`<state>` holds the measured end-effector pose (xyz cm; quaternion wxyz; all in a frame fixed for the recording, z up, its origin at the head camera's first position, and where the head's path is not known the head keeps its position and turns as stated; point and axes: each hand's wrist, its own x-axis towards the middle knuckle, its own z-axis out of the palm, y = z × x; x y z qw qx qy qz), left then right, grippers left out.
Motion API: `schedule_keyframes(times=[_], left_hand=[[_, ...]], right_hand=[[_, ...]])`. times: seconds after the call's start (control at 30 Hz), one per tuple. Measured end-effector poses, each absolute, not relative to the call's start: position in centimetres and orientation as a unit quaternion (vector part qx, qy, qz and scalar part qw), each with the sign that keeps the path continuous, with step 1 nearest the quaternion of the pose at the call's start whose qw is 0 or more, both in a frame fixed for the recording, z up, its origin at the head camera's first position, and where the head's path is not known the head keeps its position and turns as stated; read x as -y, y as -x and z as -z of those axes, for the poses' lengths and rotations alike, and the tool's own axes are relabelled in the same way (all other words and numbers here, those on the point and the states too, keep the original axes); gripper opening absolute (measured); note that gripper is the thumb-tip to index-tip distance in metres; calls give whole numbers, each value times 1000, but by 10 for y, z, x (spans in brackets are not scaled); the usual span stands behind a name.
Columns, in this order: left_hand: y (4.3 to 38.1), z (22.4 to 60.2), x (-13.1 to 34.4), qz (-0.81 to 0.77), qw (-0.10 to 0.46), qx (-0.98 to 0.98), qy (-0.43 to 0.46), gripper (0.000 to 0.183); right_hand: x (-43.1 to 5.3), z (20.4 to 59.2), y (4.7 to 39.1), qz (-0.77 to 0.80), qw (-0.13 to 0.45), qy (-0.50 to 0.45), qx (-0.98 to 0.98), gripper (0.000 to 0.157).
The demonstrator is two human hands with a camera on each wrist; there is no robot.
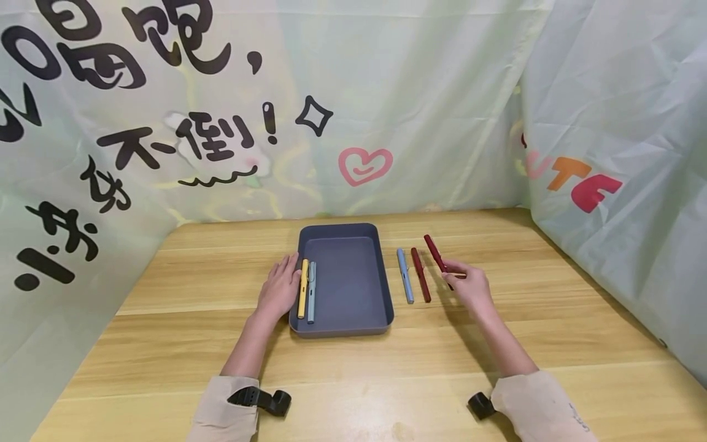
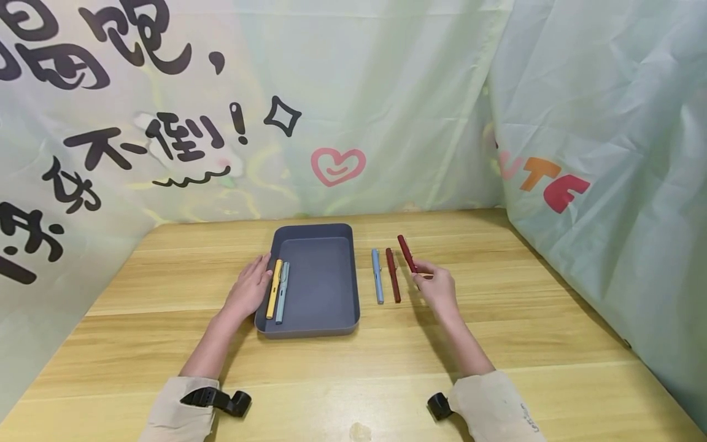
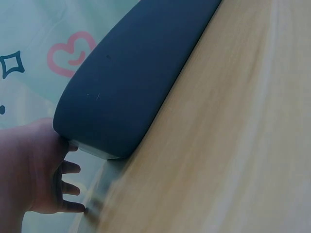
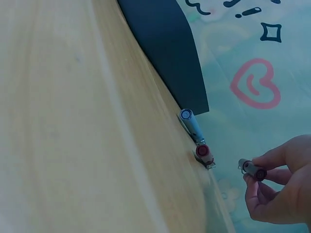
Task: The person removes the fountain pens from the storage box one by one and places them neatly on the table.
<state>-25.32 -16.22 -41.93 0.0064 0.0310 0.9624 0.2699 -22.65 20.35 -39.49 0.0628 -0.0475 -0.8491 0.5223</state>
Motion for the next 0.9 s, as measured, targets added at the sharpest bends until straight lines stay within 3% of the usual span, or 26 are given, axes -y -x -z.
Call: schedule_keyframes(times=[0.9], left_hand=[[253, 419, 162, -277, 5, -960, -32, 50]], right_hand=[[-207, 423, 233, -454, 96, 49, 884, 29]])
